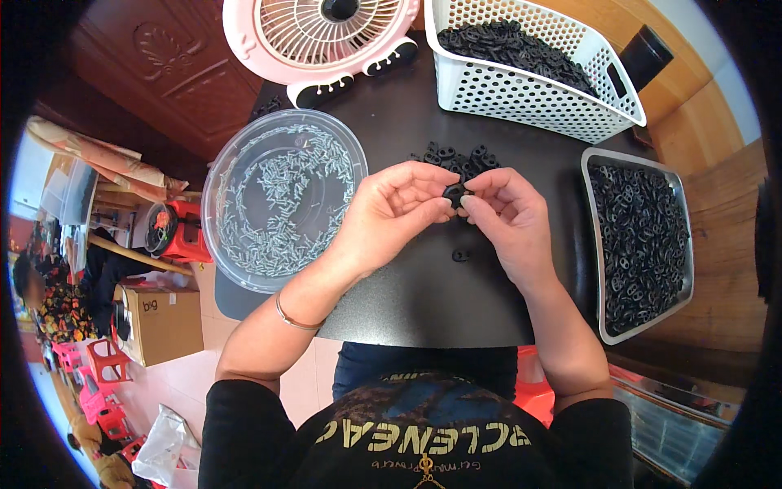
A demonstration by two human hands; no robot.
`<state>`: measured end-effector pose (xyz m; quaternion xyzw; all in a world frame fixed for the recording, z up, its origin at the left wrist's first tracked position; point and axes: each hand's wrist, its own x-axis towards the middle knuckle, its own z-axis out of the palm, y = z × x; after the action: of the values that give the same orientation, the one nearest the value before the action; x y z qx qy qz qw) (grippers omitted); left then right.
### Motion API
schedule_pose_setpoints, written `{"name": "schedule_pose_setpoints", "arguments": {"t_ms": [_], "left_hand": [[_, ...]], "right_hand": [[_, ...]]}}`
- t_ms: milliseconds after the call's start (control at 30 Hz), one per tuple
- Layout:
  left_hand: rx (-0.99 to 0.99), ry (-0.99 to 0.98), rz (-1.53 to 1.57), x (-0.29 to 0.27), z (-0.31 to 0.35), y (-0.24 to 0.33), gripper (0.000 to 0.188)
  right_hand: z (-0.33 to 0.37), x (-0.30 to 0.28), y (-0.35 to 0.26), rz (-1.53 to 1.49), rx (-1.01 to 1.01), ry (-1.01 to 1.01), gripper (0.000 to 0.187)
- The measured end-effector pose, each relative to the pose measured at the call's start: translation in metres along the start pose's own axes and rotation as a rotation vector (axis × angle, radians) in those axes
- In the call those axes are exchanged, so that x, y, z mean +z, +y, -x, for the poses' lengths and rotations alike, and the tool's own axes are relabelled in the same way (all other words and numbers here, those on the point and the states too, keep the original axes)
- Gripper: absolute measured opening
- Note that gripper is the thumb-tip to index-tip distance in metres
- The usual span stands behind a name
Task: The person sits at a table and assembles small hardware components by hand. They pick up black plastic rings and silver screws, insert the screws into the rings, and place the assembled units into a clear plastic container.
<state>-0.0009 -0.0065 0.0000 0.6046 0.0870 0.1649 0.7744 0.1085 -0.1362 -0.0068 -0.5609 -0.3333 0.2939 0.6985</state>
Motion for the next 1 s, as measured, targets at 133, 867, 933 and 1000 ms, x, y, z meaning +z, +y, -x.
{"name": "schedule_pose_setpoints", "arguments": {"t_ms": [133, 867, 933, 1000], "left_hand": [[-0.004, 0.005, 0.007, 0.0010, 0.0004, 0.0002, 0.022], [-0.024, 0.042, 0.111, -0.0005, -0.0005, -0.0056, 0.020], [-0.026, 0.044, 0.115, 0.0002, -0.0006, -0.0051, 0.020], [-0.027, 0.043, 0.109, 0.0003, -0.0006, -0.0050, 0.019]], "right_hand": [[0.0003, 0.0001, 0.0000, -0.020, 0.004, 0.005, 0.013], [0.0012, 0.0038, 0.0020, -0.073, 0.023, 0.038, 0.012], [0.0012, 0.0039, 0.0026, -0.077, 0.024, 0.044, 0.012], [0.0012, 0.0041, 0.0023, -0.073, 0.026, 0.048, 0.012]]}}
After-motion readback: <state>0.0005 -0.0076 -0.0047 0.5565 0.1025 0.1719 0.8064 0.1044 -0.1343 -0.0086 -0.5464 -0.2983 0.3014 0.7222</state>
